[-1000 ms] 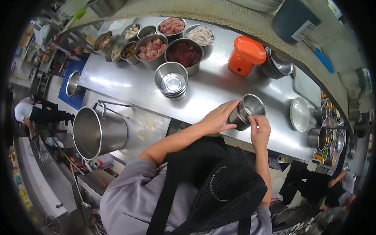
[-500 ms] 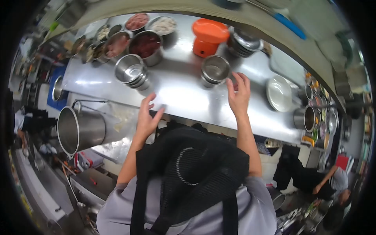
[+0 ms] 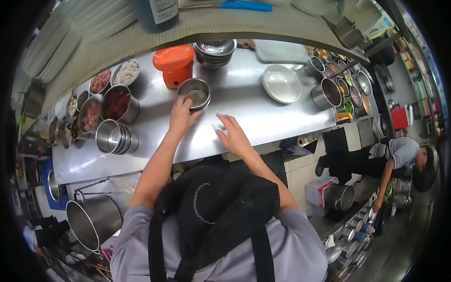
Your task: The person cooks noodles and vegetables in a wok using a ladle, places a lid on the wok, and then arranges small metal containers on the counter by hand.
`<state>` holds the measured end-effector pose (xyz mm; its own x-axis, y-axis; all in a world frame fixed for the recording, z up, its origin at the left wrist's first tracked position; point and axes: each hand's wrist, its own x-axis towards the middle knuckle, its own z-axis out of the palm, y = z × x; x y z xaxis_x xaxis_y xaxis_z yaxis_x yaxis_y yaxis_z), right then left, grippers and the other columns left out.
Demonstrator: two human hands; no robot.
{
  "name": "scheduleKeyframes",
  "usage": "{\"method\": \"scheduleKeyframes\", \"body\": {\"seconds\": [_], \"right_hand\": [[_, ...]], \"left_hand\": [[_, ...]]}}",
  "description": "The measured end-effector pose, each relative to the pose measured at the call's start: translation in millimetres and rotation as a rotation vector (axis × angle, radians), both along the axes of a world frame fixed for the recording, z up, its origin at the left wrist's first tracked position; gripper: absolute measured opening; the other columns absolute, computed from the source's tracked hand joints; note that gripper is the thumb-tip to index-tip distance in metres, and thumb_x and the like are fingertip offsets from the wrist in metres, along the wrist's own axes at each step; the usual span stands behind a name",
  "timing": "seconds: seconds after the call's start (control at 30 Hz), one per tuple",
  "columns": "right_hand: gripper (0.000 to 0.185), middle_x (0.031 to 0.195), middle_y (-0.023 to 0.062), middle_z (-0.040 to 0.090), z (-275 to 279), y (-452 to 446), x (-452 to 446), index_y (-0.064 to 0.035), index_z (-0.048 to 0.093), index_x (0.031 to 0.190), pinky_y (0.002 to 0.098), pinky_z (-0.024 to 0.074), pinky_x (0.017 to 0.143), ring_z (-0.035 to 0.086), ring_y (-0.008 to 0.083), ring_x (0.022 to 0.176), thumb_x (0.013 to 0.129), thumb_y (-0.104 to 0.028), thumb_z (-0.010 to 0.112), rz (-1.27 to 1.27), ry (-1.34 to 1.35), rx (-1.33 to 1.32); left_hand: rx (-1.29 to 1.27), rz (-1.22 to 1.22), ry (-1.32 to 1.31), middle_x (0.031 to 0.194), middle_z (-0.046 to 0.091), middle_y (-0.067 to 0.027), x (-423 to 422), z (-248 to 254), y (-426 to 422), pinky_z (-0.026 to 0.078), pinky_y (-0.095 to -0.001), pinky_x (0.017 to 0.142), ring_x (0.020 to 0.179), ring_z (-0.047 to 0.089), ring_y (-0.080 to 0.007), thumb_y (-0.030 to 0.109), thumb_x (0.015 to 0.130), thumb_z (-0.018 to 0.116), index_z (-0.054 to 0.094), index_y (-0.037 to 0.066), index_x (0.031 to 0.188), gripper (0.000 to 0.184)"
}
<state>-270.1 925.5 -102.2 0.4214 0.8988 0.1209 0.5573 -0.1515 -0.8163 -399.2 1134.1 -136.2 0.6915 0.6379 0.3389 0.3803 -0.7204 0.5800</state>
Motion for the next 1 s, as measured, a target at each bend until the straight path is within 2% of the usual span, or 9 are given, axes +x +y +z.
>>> {"method": "scheduleKeyframes", "body": {"seconds": [0.07,0.1,0.27,0.43,0.53,0.67,0.83,0.97,1.0], "right_hand": [[0.050,0.136,0.0203,0.058,-6,-24,-8,-0.0071,0.055,0.143,0.0382,0.0561,0.089,0.068,0.0292,0.101,0.095,-0.011,0.068,-0.024,0.045,-0.094],[0.047,0.133,0.0205,0.060,-12,-37,-5,-0.0064,0.056,0.142,0.0387,0.0566,0.089,0.068,0.0293,0.100,0.096,-0.011,0.067,-0.029,0.050,-0.119],[0.034,0.117,0.0199,0.069,-34,-62,-18,-0.0010,0.064,0.131,0.0345,0.0563,0.079,0.070,0.0240,0.090,0.098,-0.008,0.066,-0.015,0.102,-0.282],[0.026,0.108,0.0197,0.072,37,14,-63,0.0010,0.069,0.120,0.0386,0.0563,0.083,0.071,0.0324,0.093,0.096,-0.007,0.067,0.286,-0.018,-0.331],[0.024,0.113,0.0184,0.070,67,76,-96,-0.0028,0.072,0.115,0.0417,0.0545,0.089,0.067,0.0393,0.100,0.092,-0.009,0.070,0.606,-0.333,-0.011],[0.031,0.122,0.0145,0.068,110,148,-167,-0.0040,0.069,0.121,0.0424,0.0533,0.091,0.065,0.0356,0.110,0.090,-0.009,0.071,0.804,-0.490,0.178],[0.043,0.125,0.0104,0.065,101,207,-239,-0.0058,0.063,0.130,0.0513,0.0418,0.110,0.062,0.0301,0.118,0.089,-0.013,0.071,0.992,-0.699,0.323],[0.023,0.107,0.0083,0.069,70,236,-255,-0.0082,0.066,0.112,0.0615,0.0351,0.114,0.063,0.0263,0.112,0.093,-0.021,0.068,1.015,-0.834,0.171],[0.018,0.101,0.0073,0.069,69,237,-254,-0.0090,0.066,0.105,0.0640,0.0348,0.114,0.063,0.0249,0.110,0.095,-0.024,0.066,1.029,-0.882,0.027]], "left_hand": [[-0.103,-0.043,-0.020,0.122,0.063,-0.0218,-23,3,0,0.052,-0.0469,0.094,0.110,0.062,-0.0407,0.021,0.070,0.091,0.065,0.000,0.106,0.049],[0.069,-0.025,-0.211,0.115,0.064,-0.0197,-34,8,-6,0.053,-0.0447,0.087,0.102,0.063,-0.0391,0.026,0.071,0.092,0.066,0.000,0.104,0.049],[-0.020,0.127,-0.337,0.113,0.064,-0.0133,-158,129,-27,0.056,-0.0375,0.085,0.101,0.066,-0.0285,0.021,0.067,0.096,0.063,0.003,0.089,0.043],[0.282,0.601,-0.316,0.110,0.063,-0.0135,-296,192,-20,0.055,-0.0394,0.079,0.095,0.066,-0.0298,0.020,0.071,0.093,0.061,0.001,0.090,0.041],[0.278,0.936,-0.355,0.109,0.063,-0.0142,-360,169,2,0.054,-0.0399,0.078,0.092,0.066,-0.0309,0.017,0.072,0.092,0.061,0.000,0.090,0.040],[0.234,1.138,-0.410,0.108,0.061,-0.0149,-436,82,57,0.052,-0.0422,0.081,0.092,0.064,-0.0337,0.017,0.073,0.091,0.063,-0.001,0.094,0.040],[0.145,1.295,-0.069,0.110,0.060,-0.0178,-492,6,114,0.050,-0.0465,0.086,0.100,0.060,-0.0393,0.018,0.075,0.090,0.065,-0.001,0.101,0.041],[0.284,1.360,0.003,0.148,0.042,-0.0288,-465,29,107,0.036,-0.0522,0.116,0.140,0.039,-0.0472,0.012,0.080,0.082,0.049,0.002,0.139,0.069],[0.296,1.171,-0.079,0.151,0.038,-0.0288,-452,45,89,0.031,-0.0532,0.119,0.145,0.032,-0.0471,0.011,0.080,0.082,0.044,0.001,0.144,0.075]]}}
